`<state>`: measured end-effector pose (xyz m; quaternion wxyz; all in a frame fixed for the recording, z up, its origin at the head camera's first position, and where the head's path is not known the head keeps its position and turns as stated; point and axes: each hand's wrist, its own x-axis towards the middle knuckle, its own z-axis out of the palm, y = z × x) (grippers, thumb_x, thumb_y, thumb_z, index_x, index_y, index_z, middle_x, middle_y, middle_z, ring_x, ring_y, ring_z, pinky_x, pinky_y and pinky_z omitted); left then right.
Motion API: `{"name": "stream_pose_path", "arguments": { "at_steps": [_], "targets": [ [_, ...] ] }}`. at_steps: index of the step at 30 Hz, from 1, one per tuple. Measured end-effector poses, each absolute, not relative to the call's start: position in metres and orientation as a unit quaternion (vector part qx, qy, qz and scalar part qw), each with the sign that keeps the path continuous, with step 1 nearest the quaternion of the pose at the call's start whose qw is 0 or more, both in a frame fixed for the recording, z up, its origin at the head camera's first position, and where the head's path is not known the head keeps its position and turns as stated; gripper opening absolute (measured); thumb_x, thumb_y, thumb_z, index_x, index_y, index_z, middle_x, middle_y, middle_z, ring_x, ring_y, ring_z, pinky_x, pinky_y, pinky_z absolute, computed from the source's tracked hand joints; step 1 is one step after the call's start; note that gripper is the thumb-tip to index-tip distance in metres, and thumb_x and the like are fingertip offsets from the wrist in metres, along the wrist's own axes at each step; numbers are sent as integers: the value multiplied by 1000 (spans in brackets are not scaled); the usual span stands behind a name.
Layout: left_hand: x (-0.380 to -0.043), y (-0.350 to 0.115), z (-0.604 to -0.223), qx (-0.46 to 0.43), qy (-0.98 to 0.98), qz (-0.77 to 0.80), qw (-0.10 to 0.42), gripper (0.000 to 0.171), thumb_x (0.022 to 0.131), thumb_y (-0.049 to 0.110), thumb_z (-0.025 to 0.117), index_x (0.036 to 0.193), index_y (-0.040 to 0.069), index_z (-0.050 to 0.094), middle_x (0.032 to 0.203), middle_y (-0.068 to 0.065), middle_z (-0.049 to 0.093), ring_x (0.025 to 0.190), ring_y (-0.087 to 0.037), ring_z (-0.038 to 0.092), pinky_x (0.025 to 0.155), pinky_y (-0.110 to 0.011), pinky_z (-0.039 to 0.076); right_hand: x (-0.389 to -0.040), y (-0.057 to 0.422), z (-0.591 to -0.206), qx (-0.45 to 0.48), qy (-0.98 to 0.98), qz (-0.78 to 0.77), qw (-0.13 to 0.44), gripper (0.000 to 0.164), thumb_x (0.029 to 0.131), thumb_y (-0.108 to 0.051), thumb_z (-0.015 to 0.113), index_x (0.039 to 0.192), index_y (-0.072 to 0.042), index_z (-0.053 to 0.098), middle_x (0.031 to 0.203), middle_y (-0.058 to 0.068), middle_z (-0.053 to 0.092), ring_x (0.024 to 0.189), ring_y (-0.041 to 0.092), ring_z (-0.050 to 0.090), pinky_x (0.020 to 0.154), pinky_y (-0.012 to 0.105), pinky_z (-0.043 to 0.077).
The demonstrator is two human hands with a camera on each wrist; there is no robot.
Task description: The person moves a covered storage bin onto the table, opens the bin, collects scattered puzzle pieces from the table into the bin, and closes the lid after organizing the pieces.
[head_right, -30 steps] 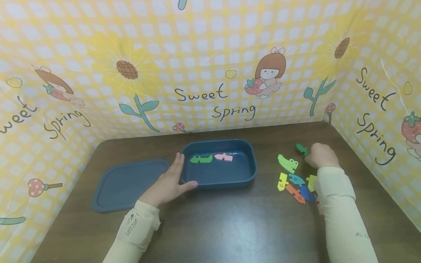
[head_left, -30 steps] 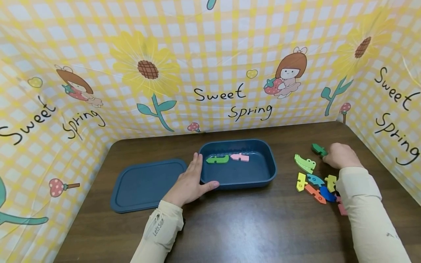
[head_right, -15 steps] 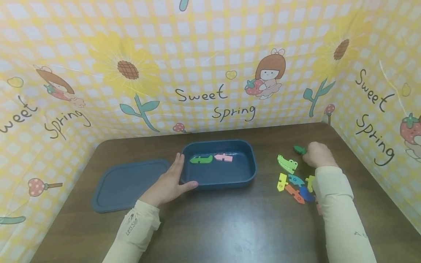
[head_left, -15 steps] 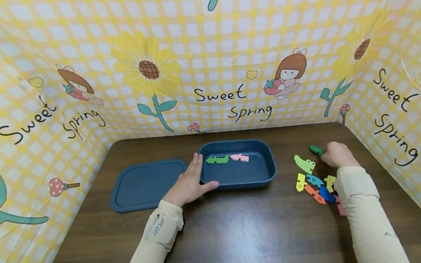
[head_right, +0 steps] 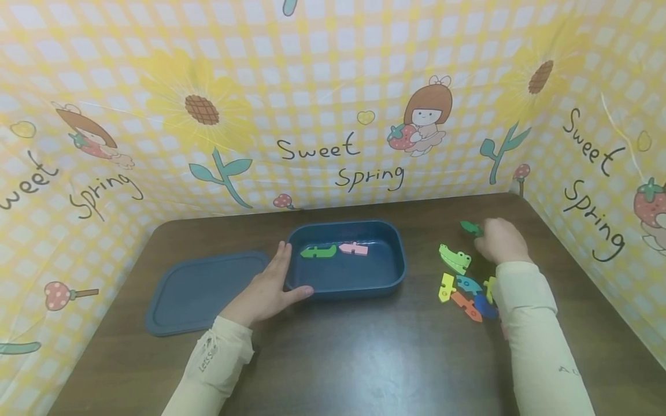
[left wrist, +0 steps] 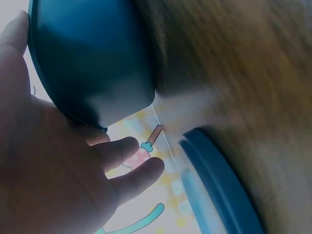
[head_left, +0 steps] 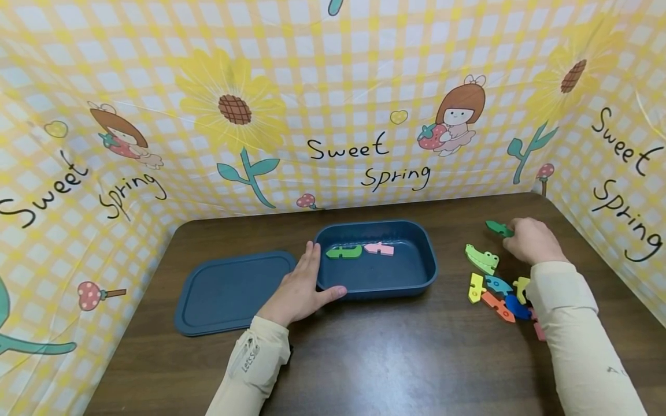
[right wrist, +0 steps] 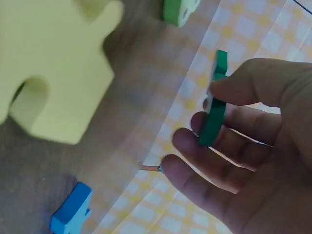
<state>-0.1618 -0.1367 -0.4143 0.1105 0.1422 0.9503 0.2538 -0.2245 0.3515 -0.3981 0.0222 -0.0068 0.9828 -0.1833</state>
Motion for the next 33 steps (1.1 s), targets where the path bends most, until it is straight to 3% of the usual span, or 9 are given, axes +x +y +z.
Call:
{"name": "stream_pose_path", "arguments": {
  "at_steps": [10,20,29,33],
  "targets": [
    [-162,-136,-413,141,951,253,114,112,89,73,56,163,14,-5,166,0,-14,153,-22,0,115,-63,15,-228,337,-391,-40,976,-212,14,42,99,-14,59,126,18,53,115,37,58,97,45,56,81,60,46],
    [-161,-135,-413,141,951,253,114,110,91,70,58,163,14,-5,166,0,-14,153,-22,0,115,-63,15,-227,315,-378,-85,966,-243,-17,30,101,-14,58,118,10,62,104,23,60,88,34,54,75,49,45],
    [-161,-135,-413,141,951,252,112,111,91,71,58,163,13,-4,166,0,-14,153,-22,0,115,-63,15,-223,293,-357,-137,962,-232,-41,31,101,-10,56,125,9,61,120,26,58,100,38,55,85,55,43],
    [-161,-135,-413,140,950,254,112,110,91,68,59,163,13,-3,166,0,-14,153,-22,0,115,-63,15,-224,283,-349,-150,961,-225,-54,30,100,-10,58,125,6,63,118,23,60,96,35,55,83,53,43]
  ]
}}
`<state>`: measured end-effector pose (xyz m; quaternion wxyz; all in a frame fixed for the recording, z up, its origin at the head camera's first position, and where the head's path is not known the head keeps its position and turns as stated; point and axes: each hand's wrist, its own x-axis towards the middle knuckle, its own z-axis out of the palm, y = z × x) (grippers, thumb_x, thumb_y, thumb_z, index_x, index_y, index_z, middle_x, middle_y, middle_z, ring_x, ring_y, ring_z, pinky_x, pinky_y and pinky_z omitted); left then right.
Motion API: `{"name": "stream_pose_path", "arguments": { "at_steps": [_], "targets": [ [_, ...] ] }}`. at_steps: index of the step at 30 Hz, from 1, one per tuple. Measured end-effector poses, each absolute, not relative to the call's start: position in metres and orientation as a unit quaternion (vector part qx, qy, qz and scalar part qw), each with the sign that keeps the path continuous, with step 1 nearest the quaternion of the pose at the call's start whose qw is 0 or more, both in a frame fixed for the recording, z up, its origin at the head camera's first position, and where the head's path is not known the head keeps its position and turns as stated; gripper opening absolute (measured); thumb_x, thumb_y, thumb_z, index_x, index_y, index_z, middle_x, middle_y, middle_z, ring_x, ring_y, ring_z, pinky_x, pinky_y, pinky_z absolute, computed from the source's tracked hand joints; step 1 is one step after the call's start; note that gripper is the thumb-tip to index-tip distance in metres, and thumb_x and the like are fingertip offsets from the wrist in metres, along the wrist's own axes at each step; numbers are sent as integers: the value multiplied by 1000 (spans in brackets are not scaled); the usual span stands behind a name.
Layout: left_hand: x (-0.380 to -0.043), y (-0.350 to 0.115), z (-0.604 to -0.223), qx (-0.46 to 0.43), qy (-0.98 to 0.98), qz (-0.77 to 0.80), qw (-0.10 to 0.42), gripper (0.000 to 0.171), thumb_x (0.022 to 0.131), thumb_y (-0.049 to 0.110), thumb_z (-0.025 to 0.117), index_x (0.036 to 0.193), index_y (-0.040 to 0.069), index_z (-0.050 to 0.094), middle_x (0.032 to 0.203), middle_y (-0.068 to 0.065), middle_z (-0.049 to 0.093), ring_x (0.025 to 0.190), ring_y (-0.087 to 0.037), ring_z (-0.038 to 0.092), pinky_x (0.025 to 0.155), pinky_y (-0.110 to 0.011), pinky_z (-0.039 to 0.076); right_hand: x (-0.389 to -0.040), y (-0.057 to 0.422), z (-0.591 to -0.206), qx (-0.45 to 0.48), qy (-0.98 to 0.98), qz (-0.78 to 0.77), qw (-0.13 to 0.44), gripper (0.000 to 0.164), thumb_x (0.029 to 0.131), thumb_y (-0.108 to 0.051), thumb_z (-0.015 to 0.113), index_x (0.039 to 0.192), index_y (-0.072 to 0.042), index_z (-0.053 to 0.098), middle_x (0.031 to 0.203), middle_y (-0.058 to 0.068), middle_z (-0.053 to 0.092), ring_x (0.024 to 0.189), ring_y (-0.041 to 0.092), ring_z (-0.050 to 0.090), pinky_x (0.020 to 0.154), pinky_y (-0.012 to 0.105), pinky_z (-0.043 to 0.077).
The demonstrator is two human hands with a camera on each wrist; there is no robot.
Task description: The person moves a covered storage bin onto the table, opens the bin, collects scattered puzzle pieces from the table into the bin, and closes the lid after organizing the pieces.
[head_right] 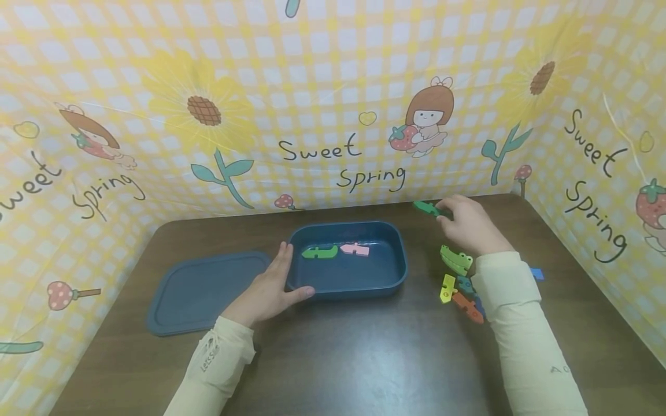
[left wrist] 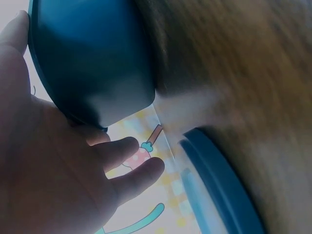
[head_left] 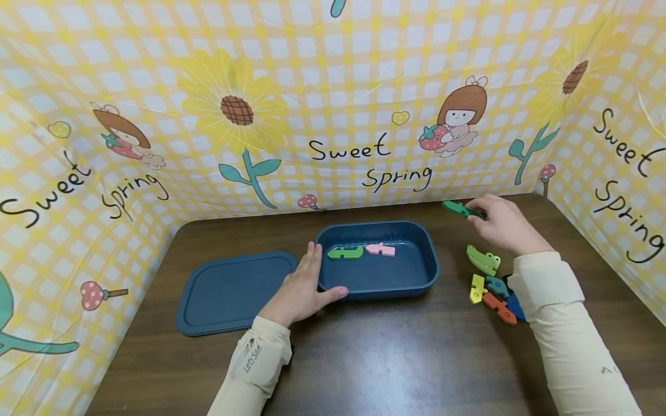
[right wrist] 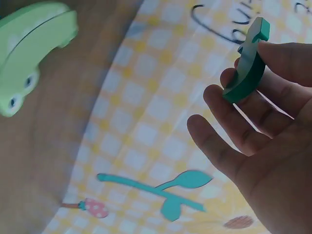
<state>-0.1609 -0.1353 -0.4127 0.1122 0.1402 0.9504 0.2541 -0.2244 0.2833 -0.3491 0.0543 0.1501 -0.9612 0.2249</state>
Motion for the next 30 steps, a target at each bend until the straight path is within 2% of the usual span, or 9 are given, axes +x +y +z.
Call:
{"name": "stream_pose_path", "arguments": {
  "at_steps": [6,10,15,26,30],
  "targets": [
    [-161,-136,-413,140,950,254,114,111,90,71,58,163,14,-4,166,1,-14,153,-21,-1,116,-63,15,-224,265,-340,168,-957,231,55,28,99,-9,61,123,4,66,121,22,63,105,36,56,87,55,44],
    [-162,-136,-413,140,950,253,115,112,89,74,56,163,15,-5,166,2,-15,153,-20,-1,116,-63,15,-223,251,-335,176,-954,238,45,29,99,-10,62,124,3,66,120,20,63,105,35,56,87,54,44],
    [-161,-136,-414,140,950,255,114,110,91,70,58,163,15,-5,166,1,-15,153,-21,-1,116,-63,14,-225,236,-329,199,-950,237,37,30,99,-11,62,124,4,66,122,21,64,110,37,55,92,55,43],
    [-161,-137,-413,139,950,256,113,111,90,71,58,163,15,-4,166,2,-14,153,-23,1,116,-63,15,-232,206,-325,251,-944,210,48,24,94,-10,68,113,3,71,105,16,66,95,34,56,85,52,45],
    [-161,-137,-413,138,950,256,117,113,89,74,56,163,15,-5,166,2,-15,153,-22,-1,116,-63,15,-236,194,-326,263,-943,198,45,24,93,-10,70,112,4,71,105,15,66,94,32,56,85,50,46]
  ]
}}
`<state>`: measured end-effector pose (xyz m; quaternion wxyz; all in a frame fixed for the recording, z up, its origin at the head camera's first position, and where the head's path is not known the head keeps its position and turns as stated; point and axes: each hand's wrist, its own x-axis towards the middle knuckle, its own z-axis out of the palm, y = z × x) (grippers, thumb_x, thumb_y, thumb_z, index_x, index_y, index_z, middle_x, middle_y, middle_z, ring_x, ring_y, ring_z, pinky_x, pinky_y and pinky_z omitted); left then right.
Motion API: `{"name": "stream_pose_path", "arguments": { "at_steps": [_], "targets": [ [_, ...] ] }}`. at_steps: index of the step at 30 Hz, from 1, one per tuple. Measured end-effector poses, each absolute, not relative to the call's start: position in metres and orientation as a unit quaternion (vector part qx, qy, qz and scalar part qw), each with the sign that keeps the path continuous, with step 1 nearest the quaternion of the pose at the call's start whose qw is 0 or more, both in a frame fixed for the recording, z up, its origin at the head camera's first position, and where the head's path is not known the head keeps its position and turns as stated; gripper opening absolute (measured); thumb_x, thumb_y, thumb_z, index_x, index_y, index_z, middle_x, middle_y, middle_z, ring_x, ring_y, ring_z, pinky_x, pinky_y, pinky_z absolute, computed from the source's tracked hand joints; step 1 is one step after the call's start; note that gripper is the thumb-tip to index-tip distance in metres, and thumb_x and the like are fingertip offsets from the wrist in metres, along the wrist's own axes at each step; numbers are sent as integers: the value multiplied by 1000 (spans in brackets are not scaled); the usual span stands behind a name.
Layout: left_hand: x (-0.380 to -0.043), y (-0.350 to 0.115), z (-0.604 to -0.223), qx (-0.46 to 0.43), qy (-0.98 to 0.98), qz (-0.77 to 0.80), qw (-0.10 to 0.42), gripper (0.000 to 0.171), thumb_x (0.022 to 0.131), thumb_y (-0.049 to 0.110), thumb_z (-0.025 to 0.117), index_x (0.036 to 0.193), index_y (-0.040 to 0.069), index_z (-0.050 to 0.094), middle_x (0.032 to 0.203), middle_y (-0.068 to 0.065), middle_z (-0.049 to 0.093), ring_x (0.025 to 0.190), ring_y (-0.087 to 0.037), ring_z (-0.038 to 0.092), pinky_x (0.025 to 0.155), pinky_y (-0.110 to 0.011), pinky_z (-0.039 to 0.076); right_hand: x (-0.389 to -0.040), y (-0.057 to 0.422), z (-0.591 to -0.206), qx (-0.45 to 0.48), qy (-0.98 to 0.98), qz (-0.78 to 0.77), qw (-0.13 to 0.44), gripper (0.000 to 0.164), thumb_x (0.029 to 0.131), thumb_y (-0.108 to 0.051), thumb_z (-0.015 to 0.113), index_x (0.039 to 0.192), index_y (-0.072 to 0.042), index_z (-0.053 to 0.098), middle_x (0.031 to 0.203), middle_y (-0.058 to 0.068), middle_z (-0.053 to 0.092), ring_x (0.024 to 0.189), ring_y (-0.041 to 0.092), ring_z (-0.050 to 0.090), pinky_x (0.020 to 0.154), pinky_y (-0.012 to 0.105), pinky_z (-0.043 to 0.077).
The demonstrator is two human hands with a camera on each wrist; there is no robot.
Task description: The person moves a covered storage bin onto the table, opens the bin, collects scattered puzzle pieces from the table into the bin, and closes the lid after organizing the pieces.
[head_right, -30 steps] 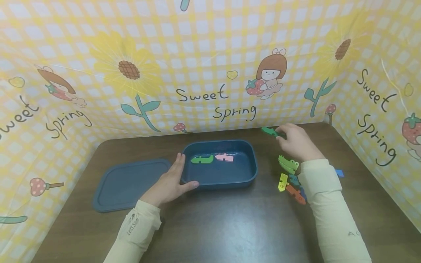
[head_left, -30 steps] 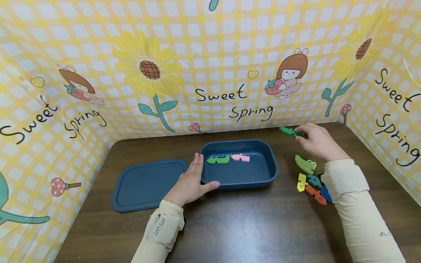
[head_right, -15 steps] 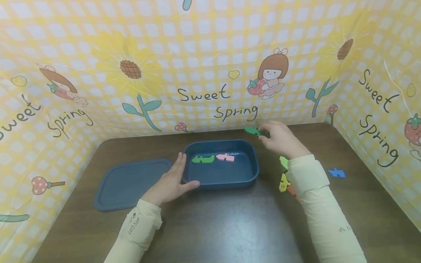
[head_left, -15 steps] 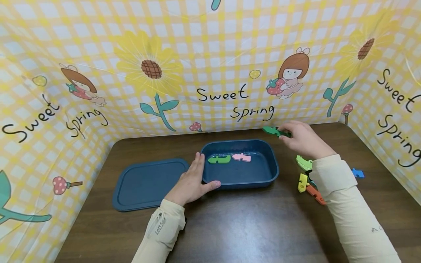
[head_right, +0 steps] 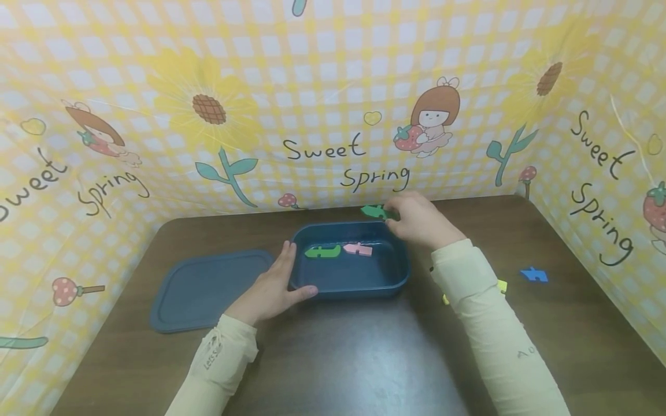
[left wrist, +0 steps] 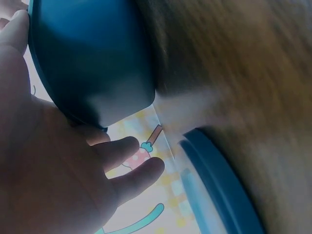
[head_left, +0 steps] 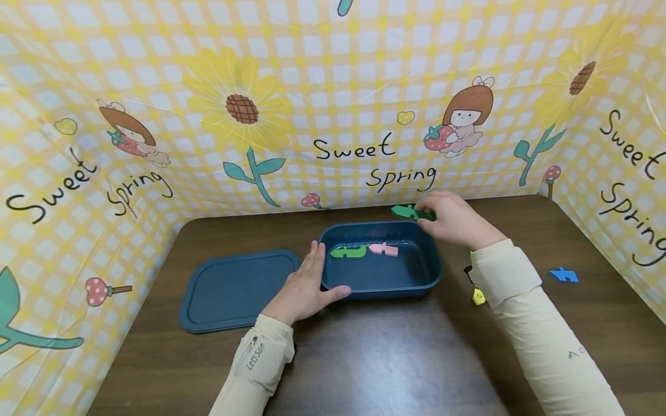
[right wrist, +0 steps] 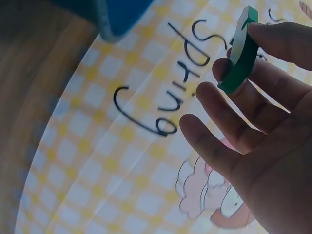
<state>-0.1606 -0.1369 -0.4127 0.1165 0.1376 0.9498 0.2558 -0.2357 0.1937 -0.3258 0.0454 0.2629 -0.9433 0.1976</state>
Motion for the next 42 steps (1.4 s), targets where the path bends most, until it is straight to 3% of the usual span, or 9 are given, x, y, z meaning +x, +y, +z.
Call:
{"name": "stream_pose_path", "arguments": {
  "at_steps": [18,28,34,42],
  "targets": [
    [-159,-138,-415,135,951,257,107,111,90,70,60,163,13,-1,168,-2,-10,153,-23,3,115,-63,16,-243,142,-325,307,-934,183,24,25,93,-13,71,116,0,72,111,12,67,102,29,58,92,48,47],
    [-159,-135,-413,134,949,264,110,111,90,68,62,163,14,-2,168,-2,-9,153,-22,3,116,-62,17,-241,117,-333,325,-924,201,-9,28,93,-9,71,119,-1,72,109,10,65,102,27,57,88,43,50],
    [-160,-135,-412,131,949,265,109,110,90,68,62,163,15,-1,169,-4,-7,153,-22,3,116,-62,17,-243,108,-339,329,-925,191,-14,28,93,-12,70,120,-2,72,113,10,65,109,28,55,94,45,47],
    [-161,-137,-414,131,950,261,110,112,89,72,59,163,15,-3,169,-5,-7,153,-24,4,116,-62,17,-248,99,-349,330,-927,175,-35,28,95,-13,68,122,-3,71,113,9,63,104,26,54,95,42,48]
  ]
}}
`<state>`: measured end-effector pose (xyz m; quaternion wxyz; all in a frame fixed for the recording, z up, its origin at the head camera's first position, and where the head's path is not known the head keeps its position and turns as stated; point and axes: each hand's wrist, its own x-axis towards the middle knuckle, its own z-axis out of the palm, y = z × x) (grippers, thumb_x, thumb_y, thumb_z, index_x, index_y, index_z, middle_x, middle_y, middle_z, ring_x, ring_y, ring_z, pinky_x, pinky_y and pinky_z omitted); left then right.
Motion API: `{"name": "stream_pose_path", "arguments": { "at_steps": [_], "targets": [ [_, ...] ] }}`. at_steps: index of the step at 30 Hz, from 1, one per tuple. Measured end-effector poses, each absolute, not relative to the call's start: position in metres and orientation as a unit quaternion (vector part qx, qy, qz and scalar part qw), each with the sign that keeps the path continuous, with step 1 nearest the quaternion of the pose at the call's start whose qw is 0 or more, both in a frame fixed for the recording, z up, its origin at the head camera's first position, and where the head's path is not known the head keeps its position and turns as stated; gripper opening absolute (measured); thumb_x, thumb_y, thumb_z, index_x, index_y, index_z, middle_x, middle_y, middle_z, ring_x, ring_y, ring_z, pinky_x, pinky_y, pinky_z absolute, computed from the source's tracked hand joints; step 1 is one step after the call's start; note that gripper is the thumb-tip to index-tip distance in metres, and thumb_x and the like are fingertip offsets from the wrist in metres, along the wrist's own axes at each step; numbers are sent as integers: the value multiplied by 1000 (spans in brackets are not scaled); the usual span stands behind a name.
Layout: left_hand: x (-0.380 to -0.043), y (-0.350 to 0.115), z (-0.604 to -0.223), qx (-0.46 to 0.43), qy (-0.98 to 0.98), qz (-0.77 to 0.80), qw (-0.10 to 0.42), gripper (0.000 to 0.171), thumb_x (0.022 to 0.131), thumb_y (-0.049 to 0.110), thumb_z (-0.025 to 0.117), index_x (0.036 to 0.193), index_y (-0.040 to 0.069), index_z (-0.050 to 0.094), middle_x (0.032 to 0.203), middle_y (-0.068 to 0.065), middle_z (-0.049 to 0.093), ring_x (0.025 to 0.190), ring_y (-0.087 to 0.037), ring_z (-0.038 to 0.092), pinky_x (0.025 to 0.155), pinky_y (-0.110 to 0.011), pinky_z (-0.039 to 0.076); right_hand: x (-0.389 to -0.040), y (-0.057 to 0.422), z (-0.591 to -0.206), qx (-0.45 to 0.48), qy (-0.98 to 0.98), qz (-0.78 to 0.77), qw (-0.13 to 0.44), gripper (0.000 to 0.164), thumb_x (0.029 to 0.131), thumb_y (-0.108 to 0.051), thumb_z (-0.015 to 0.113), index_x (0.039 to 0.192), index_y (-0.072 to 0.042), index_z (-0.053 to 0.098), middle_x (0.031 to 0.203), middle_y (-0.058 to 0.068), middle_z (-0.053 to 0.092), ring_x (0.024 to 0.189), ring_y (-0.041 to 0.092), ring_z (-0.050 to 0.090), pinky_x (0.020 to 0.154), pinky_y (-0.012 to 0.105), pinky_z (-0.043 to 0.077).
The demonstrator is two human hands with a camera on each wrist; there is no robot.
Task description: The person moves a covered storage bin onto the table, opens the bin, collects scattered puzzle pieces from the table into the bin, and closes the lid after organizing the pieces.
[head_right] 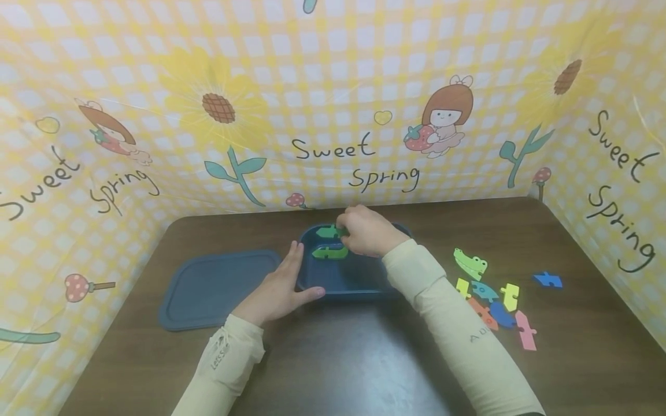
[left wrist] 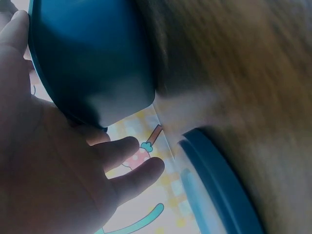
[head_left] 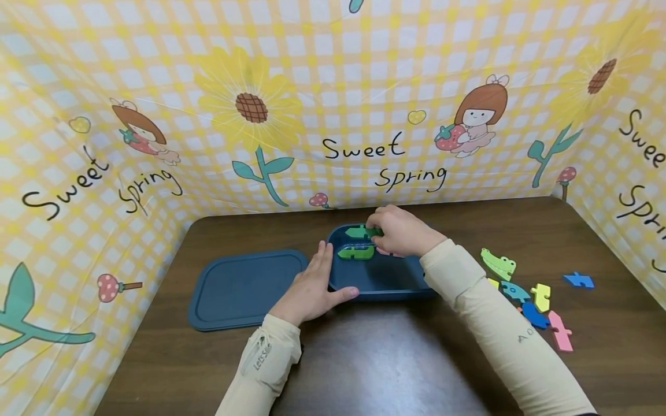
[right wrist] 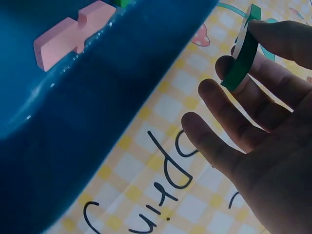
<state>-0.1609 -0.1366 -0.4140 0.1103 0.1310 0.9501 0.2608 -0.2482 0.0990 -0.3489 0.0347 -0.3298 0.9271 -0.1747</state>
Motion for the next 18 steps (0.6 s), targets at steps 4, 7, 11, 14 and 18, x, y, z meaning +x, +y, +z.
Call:
{"name": "stream_pose_path", "arguments": {
  "at_steps": [4,7,11,14,18],
  "targets": [
    [-161,-136,-414,131,950,261,110,111,90,69,61,163,15,-3,168,-4,-8,153,-24,4,116,-62,17,-252,95,-354,-335,927,-161,42,28,95,-13,69,121,-5,71,114,8,63,104,26,54,93,42,47],
    [-162,-136,-415,132,950,259,109,111,90,69,61,163,15,-3,168,-4,-8,153,-24,4,116,-62,17,-255,93,-357,-339,928,-151,45,29,94,-14,70,122,-5,71,115,9,63,106,26,55,95,43,48],
    [-162,-135,-414,133,950,259,110,111,90,69,60,163,14,-2,169,-5,-7,153,-24,4,115,-63,17,-258,90,-361,-348,926,-138,46,29,94,-15,72,121,-4,72,115,10,64,106,25,57,95,44,49],
    [-161,-135,-414,133,951,257,109,111,90,70,60,163,15,-2,169,-5,-7,153,-23,4,115,-62,18,-259,86,-365,-355,924,-134,47,28,94,-15,72,120,-4,72,114,9,65,102,24,58,94,43,50],
    [-161,-136,-414,135,950,258,109,110,90,70,59,163,15,-3,169,-6,-6,153,-22,3,115,-62,18,-260,82,-370,-356,921,-139,68,27,95,-15,71,120,-5,73,113,8,64,98,22,56,92,41,50]
  ]
}}
